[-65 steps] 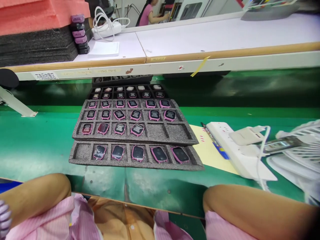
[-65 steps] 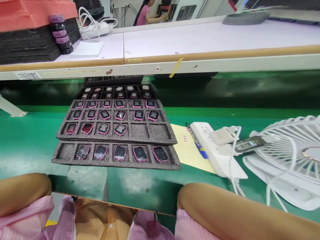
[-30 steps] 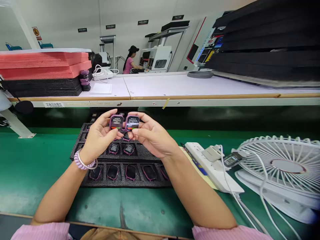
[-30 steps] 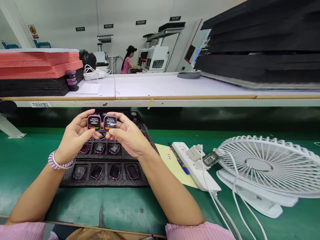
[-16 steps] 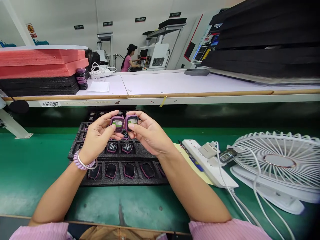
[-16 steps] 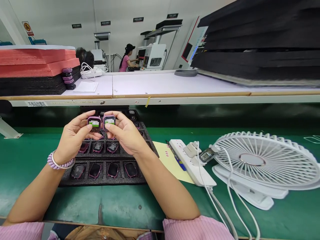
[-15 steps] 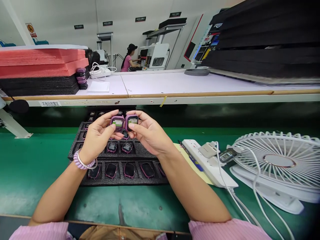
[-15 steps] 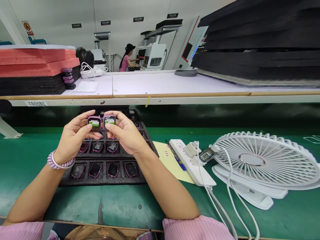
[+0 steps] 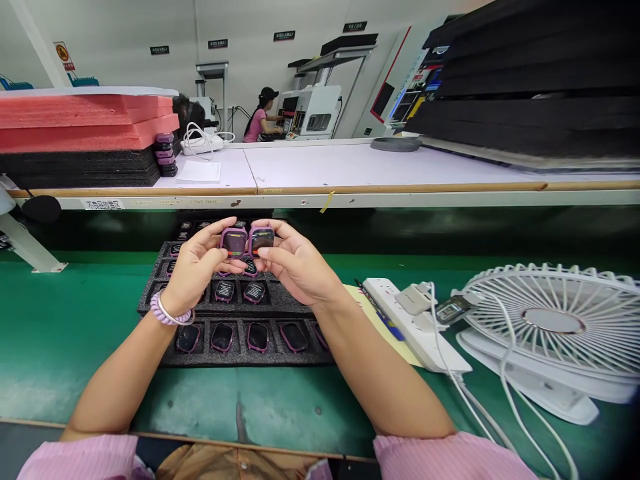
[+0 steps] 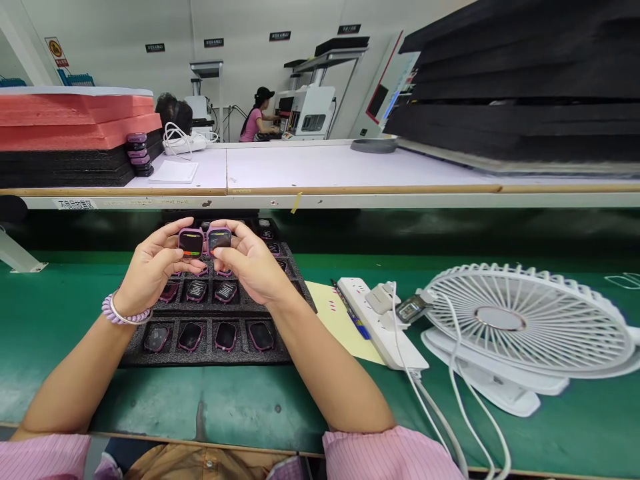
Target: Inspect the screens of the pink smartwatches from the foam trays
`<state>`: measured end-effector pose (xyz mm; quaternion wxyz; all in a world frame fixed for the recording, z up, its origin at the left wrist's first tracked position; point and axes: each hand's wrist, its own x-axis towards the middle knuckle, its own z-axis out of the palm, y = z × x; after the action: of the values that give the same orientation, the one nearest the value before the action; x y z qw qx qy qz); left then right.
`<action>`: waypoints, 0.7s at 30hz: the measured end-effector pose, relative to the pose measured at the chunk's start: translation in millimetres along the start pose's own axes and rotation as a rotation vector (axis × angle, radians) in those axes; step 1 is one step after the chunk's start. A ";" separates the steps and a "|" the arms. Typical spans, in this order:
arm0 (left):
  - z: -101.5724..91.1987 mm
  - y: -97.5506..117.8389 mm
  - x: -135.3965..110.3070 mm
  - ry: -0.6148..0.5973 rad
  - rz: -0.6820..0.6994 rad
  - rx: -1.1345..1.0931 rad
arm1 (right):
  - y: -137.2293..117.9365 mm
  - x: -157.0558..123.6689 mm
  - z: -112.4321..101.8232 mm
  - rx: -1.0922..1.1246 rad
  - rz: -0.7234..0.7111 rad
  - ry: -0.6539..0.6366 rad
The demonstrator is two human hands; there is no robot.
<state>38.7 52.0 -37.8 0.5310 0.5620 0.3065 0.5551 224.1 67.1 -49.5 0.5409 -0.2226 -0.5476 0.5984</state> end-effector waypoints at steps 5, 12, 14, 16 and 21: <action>-4.2 -1.6 4.6 0.005 0.007 -0.012 | 4.8 5.8 -3.3 0.108 0.035 -0.014; -9.0 11.3 30.7 -0.014 0.109 -0.007 | -11.5 37.6 -5.4 0.060 -0.040 -0.042; -9.6 17.8 41.8 -0.032 0.186 0.024 | -21.6 48.7 -4.0 0.025 -0.108 -0.076; -9.9 24.0 52.2 -0.054 0.275 0.063 | -31.5 58.2 -2.0 -0.010 -0.170 -0.111; -8.8 35.6 66.4 -0.072 0.432 0.114 | -50.6 69.7 2.9 -0.027 -0.257 -0.152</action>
<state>34.5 107.5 13.8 0.3777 0.6633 0.1907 0.6172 220.0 118.6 19.4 0.5669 -0.1118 -0.6191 0.5318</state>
